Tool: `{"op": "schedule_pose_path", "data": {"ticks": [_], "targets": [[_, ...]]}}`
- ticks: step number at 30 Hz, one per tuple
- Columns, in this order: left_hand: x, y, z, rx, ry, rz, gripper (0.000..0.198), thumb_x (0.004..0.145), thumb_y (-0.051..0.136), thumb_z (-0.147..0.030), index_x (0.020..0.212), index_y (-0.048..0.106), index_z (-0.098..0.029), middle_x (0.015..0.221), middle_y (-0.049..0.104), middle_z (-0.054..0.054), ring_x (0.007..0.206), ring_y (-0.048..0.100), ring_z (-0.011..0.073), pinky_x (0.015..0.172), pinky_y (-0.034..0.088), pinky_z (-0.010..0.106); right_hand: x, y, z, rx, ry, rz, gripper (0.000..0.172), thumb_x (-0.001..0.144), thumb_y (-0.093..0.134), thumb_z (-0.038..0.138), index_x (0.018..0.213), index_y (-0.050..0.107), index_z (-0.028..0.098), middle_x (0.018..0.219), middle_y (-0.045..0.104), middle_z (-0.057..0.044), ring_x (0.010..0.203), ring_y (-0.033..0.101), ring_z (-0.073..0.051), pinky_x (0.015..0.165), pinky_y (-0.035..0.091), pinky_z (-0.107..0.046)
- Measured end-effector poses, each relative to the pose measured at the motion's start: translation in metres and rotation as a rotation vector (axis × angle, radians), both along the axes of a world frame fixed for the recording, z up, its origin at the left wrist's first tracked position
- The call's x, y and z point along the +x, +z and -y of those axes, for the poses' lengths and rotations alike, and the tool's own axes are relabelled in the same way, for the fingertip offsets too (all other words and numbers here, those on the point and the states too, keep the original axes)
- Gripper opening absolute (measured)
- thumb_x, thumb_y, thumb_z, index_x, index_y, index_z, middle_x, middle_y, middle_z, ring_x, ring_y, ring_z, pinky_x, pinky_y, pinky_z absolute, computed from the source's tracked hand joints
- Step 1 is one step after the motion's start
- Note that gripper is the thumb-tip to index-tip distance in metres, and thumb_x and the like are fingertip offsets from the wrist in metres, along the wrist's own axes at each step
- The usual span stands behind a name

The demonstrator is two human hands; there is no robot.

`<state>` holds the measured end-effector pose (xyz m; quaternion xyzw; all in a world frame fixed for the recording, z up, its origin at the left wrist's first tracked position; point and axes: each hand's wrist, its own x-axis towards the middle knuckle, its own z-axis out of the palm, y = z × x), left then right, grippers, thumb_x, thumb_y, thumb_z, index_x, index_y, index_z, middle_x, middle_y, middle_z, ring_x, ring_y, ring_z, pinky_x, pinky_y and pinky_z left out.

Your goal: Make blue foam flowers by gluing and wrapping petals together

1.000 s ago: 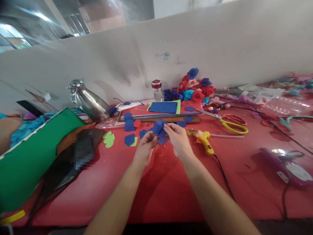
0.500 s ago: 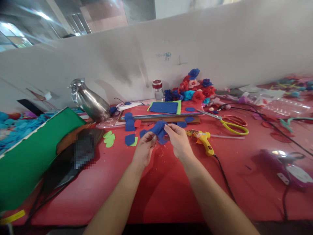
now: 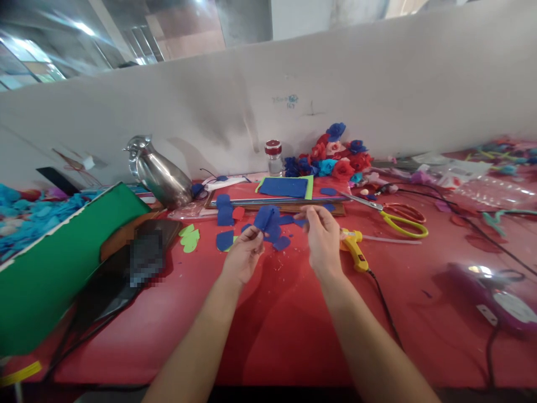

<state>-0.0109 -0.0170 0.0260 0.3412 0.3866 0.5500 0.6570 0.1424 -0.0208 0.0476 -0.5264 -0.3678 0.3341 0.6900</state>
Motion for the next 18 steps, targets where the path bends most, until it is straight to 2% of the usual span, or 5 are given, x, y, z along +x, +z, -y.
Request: {"op": "schedule_pose_path", "data": {"ticks": [3, 6, 8, 10, 18], "targets": [[-0.002, 0.002, 0.001, -0.021, -0.042, 0.06, 0.022, 0.06, 0.075, -0.019, 0.067, 0.055, -0.016, 0.065, 0.058, -0.003, 0.047, 0.032, 0.0027, 0.05, 0.028, 0.02, 0.005, -0.005, -0.002, 0.015, -0.104, 0.242, 0.019, 0.075, 0.062, 0.041, 0.08, 0.068, 0.023, 0.081, 0.07, -0.002, 0.069, 0.056, -0.014, 0.066, 0.043, -0.028], [-0.003, 0.005, 0.002, -0.058, -0.105, 0.122, 0.023, 0.059, 0.077, -0.018, 0.07, 0.057, -0.017, 0.066, 0.059, -0.003, 0.047, 0.033, 0.0027, 0.05, 0.03, 0.02, -0.002, -0.007, -0.001, -0.039, 0.189, 0.254, 0.018, 0.068, 0.067, 0.037, 0.077, 0.071, 0.022, 0.076, 0.071, -0.002, 0.071, 0.058, -0.017, 0.071, 0.045, -0.032], [-0.003, 0.005, 0.003, -0.065, -0.12, 0.13, 0.022, 0.058, 0.077, -0.018, 0.072, 0.059, -0.016, 0.065, 0.058, -0.003, 0.048, 0.037, 0.0032, 0.051, 0.032, 0.02, -0.011, -0.006, 0.002, -0.065, 0.423, 0.141, 0.017, 0.066, 0.069, 0.037, 0.072, 0.072, 0.021, 0.07, 0.07, -0.002, 0.069, 0.06, -0.017, 0.069, 0.045, -0.031], [-0.003, 0.005, 0.004, -0.067, -0.118, 0.127, 0.021, 0.059, 0.077, -0.017, 0.072, 0.06, -0.017, 0.064, 0.058, -0.003, 0.051, 0.042, 0.0041, 0.052, 0.034, 0.019, -0.018, -0.003, 0.005, -0.076, 0.542, 0.029, 0.016, 0.064, 0.07, 0.035, 0.07, 0.072, 0.021, 0.067, 0.07, -0.001, 0.066, 0.059, -0.016, 0.067, 0.045, -0.03], [-0.001, 0.006, 0.004, -0.072, -0.127, 0.101, 0.023, 0.057, 0.078, -0.019, 0.068, 0.057, -0.016, 0.06, 0.053, -0.004, 0.053, 0.046, 0.0049, 0.053, 0.037, 0.019, -0.02, 0.002, 0.007, -0.09, 0.546, -0.07, 0.018, 0.055, 0.078, 0.036, 0.065, 0.072, 0.022, 0.062, 0.068, 0.0, 0.06, 0.057, -0.014, 0.061, 0.044, -0.028]]}}
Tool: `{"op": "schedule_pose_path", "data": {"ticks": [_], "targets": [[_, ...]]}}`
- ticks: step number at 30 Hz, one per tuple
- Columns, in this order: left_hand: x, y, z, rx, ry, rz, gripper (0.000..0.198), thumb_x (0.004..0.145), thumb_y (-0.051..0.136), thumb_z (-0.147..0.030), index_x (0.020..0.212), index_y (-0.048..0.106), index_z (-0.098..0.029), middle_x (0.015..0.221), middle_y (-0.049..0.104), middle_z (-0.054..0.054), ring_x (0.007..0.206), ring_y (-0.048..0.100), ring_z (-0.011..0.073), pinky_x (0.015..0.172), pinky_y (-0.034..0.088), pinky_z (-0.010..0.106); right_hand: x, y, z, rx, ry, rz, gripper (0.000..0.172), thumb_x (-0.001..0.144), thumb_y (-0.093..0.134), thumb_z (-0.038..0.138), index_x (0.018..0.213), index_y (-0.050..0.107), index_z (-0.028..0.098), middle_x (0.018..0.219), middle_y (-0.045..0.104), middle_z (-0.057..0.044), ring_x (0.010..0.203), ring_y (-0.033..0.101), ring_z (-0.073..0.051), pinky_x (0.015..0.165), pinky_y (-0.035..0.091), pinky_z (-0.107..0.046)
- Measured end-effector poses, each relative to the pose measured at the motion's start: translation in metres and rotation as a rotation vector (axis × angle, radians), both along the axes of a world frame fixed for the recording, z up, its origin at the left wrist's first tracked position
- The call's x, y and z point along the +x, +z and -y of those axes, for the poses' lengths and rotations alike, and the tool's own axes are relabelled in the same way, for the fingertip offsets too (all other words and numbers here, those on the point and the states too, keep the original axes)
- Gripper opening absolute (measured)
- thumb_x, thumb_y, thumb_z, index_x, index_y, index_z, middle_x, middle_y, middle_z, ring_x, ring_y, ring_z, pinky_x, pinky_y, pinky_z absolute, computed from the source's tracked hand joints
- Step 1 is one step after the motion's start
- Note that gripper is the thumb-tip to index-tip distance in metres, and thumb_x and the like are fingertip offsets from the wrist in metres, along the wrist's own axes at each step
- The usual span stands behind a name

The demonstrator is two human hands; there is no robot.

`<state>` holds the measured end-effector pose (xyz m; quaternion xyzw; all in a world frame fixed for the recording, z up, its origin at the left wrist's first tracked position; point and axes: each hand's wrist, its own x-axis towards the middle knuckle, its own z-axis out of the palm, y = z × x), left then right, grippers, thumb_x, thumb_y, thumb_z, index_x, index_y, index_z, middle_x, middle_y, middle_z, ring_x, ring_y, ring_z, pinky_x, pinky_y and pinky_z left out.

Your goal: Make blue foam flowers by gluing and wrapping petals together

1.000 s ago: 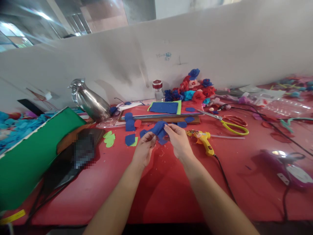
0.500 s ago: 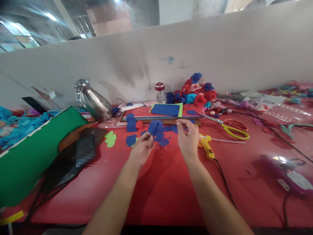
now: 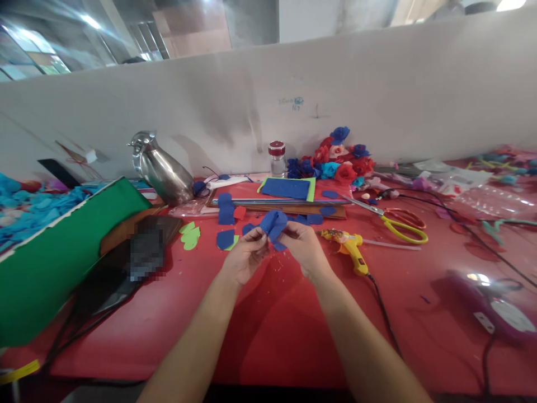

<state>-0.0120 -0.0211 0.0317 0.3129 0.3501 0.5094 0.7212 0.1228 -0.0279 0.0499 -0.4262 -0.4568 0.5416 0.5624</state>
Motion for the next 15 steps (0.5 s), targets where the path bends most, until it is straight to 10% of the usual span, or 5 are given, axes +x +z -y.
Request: {"op": "schedule_pose_path", "data": {"ticks": [15], "targets": [[0.0026, 0.0001, -0.0009, 0.102, 0.08, -0.106, 0.021, 0.057, 0.075, -0.021, 0.063, 0.055, -0.016, 0.059, 0.05, -0.005, 0.052, 0.039, 0.005, 0.053, 0.028, 0.021, 0.0007, -0.0068, -0.0015, 0.008, 0.002, -0.009, 0.021, 0.057, 0.078, 0.038, 0.069, 0.073, 0.022, 0.067, 0.069, -0.001, 0.065, 0.058, -0.016, 0.061, 0.046, -0.029]]}}
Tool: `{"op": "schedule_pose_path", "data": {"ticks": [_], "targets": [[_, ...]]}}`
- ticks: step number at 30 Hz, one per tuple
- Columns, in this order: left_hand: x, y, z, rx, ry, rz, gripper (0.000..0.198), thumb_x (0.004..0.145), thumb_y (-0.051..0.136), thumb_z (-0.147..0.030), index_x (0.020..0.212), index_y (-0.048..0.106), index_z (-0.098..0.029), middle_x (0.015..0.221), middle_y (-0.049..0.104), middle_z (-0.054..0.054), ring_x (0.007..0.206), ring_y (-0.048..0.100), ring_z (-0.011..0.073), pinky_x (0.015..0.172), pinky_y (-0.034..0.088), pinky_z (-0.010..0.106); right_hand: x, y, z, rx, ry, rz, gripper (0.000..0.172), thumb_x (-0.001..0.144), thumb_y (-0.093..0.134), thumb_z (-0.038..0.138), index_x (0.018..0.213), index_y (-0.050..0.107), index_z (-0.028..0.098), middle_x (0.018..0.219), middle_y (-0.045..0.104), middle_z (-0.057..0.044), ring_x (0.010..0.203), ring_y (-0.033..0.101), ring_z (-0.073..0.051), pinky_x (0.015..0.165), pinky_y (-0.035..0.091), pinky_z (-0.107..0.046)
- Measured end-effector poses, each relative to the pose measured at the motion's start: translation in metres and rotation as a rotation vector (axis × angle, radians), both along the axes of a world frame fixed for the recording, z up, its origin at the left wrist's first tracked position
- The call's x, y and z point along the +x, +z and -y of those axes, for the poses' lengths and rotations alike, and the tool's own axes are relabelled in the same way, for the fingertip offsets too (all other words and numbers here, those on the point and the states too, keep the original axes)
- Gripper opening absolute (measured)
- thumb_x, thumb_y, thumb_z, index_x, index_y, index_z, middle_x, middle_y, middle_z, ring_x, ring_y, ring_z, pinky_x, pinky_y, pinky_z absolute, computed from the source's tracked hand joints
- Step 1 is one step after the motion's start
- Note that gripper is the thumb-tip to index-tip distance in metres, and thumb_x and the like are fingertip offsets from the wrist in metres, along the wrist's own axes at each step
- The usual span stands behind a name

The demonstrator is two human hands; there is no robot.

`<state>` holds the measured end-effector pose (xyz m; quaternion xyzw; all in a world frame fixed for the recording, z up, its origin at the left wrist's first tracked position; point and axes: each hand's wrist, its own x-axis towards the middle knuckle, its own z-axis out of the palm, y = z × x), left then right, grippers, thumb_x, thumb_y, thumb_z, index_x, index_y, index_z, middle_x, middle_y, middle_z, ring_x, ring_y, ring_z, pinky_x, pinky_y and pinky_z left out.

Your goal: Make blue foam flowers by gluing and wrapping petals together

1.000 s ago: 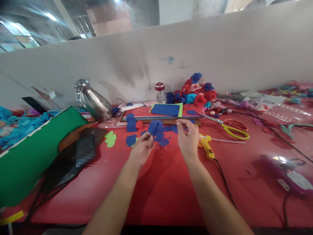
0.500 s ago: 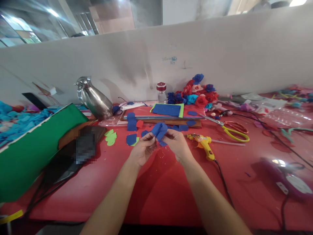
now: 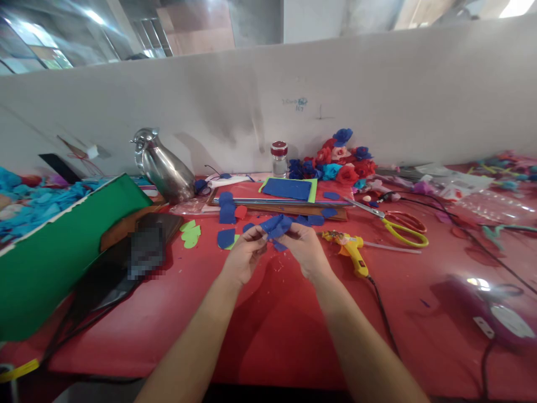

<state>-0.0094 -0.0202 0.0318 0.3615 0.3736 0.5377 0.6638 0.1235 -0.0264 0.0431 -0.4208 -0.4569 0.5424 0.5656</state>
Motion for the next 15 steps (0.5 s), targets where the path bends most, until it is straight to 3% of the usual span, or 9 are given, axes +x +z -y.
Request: {"op": "schedule_pose_path", "data": {"ticks": [7, 15], "targets": [[0.0002, 0.0004, 0.0003, 0.019, 0.013, -0.016, 0.016, 0.058, 0.073, -0.02, 0.063, 0.059, -0.017, 0.065, 0.056, -0.003, 0.062, 0.048, 0.0089, 0.064, 0.036, 0.023, 0.0016, 0.0008, -0.001, 0.0, 0.034, -0.032, 0.019, 0.057, 0.08, 0.036, 0.067, 0.072, 0.022, 0.067, 0.068, 0.0, 0.062, 0.056, -0.013, 0.059, 0.044, -0.027], [-0.0006, -0.0016, -0.0012, -0.002, 0.068, 0.005, 0.016, 0.057, 0.073, -0.016, 0.061, 0.058, -0.017, 0.061, 0.054, -0.004, 0.063, 0.048, 0.0089, 0.067, 0.037, 0.023, 0.003, 0.0073, 0.0006, -0.07, 0.045, -0.199, 0.022, 0.05, 0.084, 0.029, 0.066, 0.071, 0.023, 0.066, 0.067, 0.002, 0.06, 0.056, -0.011, 0.058, 0.044, -0.023]]}}
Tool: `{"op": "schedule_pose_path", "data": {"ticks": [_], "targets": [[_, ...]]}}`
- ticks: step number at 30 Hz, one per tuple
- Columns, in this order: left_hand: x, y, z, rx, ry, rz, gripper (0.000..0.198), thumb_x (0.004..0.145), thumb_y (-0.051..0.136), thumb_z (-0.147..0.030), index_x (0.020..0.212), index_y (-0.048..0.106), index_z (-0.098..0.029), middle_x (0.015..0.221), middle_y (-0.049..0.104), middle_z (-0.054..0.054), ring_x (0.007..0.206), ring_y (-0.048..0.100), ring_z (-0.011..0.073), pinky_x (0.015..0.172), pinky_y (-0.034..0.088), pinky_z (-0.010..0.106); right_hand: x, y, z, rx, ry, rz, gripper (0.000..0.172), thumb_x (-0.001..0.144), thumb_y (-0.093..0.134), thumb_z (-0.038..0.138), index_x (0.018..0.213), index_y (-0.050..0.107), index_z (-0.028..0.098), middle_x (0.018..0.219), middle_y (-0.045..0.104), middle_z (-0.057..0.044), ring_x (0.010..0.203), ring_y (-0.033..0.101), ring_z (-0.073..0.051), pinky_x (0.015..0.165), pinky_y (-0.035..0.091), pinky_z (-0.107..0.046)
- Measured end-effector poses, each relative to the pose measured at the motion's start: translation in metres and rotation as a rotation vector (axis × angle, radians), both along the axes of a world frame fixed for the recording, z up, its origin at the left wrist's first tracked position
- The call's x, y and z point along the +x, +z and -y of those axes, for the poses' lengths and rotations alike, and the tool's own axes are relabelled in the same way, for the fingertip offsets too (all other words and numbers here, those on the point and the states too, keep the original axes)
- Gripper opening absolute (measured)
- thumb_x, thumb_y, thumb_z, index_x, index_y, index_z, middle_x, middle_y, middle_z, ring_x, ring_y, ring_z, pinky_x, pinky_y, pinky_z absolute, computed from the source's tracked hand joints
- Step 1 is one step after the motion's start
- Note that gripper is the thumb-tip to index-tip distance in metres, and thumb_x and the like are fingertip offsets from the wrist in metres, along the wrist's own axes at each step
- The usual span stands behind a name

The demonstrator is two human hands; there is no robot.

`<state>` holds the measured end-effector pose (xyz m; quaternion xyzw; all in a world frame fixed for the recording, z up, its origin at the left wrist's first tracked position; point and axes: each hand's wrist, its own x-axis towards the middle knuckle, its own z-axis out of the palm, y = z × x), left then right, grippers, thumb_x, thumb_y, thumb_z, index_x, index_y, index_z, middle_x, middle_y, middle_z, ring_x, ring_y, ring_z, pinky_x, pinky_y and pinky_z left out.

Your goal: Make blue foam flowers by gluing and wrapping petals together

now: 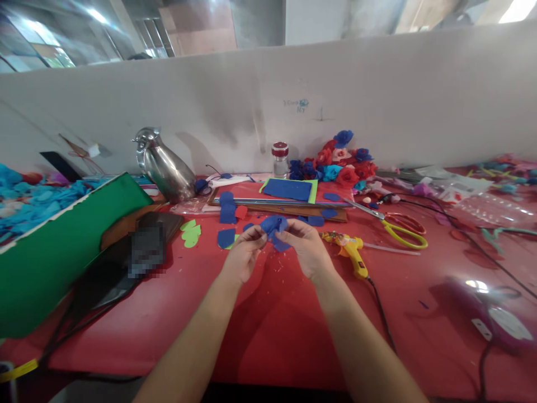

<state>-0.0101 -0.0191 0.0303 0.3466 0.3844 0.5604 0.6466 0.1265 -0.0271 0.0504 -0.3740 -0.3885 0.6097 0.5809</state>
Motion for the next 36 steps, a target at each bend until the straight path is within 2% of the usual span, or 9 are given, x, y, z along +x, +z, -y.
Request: {"op": "schedule_pose_path", "data": {"ticks": [6, 9, 13, 20, 27, 33, 36], "targets": [[-0.001, 0.0, 0.0, -0.005, -0.017, 0.009, 0.015, 0.06, 0.072, -0.016, 0.062, 0.057, -0.017, 0.06, 0.054, -0.004, 0.062, 0.049, 0.009, 0.065, 0.037, 0.022, 0.005, -0.001, -0.003, -0.065, -0.056, -0.085, 0.017, 0.058, 0.076, 0.032, 0.069, 0.069, 0.021, 0.061, 0.064, 0.002, 0.056, 0.055, -0.01, 0.052, 0.041, -0.022], [0.0, 0.0, 0.0, -0.005, -0.026, 0.009, 0.015, 0.059, 0.072, -0.016, 0.062, 0.057, -0.017, 0.059, 0.053, -0.004, 0.06, 0.047, 0.0083, 0.065, 0.036, 0.022, 0.004, -0.002, -0.002, -0.058, -0.058, -0.004, 0.01, 0.059, 0.07, 0.027, 0.067, 0.067, 0.021, 0.061, 0.064, 0.001, 0.057, 0.056, -0.012, 0.053, 0.042, -0.024], [0.0, -0.001, 0.0, 0.007, -0.028, 0.011, 0.014, 0.059, 0.07, -0.015, 0.062, 0.057, -0.017, 0.058, 0.051, -0.005, 0.058, 0.044, 0.0076, 0.062, 0.034, 0.022, -0.002, -0.003, 0.001, -0.016, 0.009, 0.104, 0.007, 0.057, 0.064, 0.02, 0.063, 0.067, 0.019, 0.063, 0.065, 0.001, 0.059, 0.055, -0.012, 0.057, 0.043, -0.024], [0.0, -0.003, -0.001, 0.025, -0.011, -0.012, 0.011, 0.056, 0.067, -0.014, 0.06, 0.057, -0.016, 0.06, 0.051, -0.004, 0.056, 0.04, 0.007, 0.058, 0.03, 0.022, -0.008, -0.009, 0.0, 0.024, -0.03, 0.139, 0.01, 0.058, 0.071, 0.024, 0.066, 0.067, 0.02, 0.064, 0.065, 0.001, 0.057, 0.054, -0.011, 0.058, 0.043, -0.025], [0.001, -0.002, 0.0, 0.072, -0.031, -0.068, 0.009, 0.057, 0.066, -0.017, 0.061, 0.058, -0.016, 0.062, 0.053, -0.003, 0.058, 0.042, 0.0082, 0.061, 0.033, 0.022, -0.011, -0.011, -0.001, 0.061, -0.083, 0.199, 0.013, 0.058, 0.074, 0.027, 0.065, 0.068, 0.019, 0.062, 0.064, 0.0, 0.06, 0.052, -0.012, 0.057, 0.04, -0.025], [0.002, 0.002, 0.003, 0.101, 0.001, -0.104, 0.011, 0.058, 0.069, -0.02, 0.067, 0.062, -0.017, 0.069, 0.06, -0.002, 0.069, 0.051, 0.0113, 0.074, 0.04, 0.025, -0.012, -0.013, -0.001, 0.079, -0.099, 0.173, 0.017, 0.059, 0.076, 0.03, 0.073, 0.072, 0.021, 0.068, 0.067, 0.0, 0.063, 0.053, -0.012, 0.059, 0.041, -0.025], [0.002, 0.002, 0.004, 0.125, 0.025, -0.141, 0.014, 0.06, 0.072, -0.023, 0.067, 0.061, -0.017, 0.068, 0.058, -0.002, 0.069, 0.051, 0.0114, 0.074, 0.04, 0.026, -0.012, -0.014, -0.001, 0.067, -0.097, 0.175, 0.017, 0.059, 0.076, 0.03, 0.073, 0.072, 0.021, 0.069, 0.067, 0.0, 0.061, 0.052, -0.012, 0.058, 0.04, -0.025]]}}
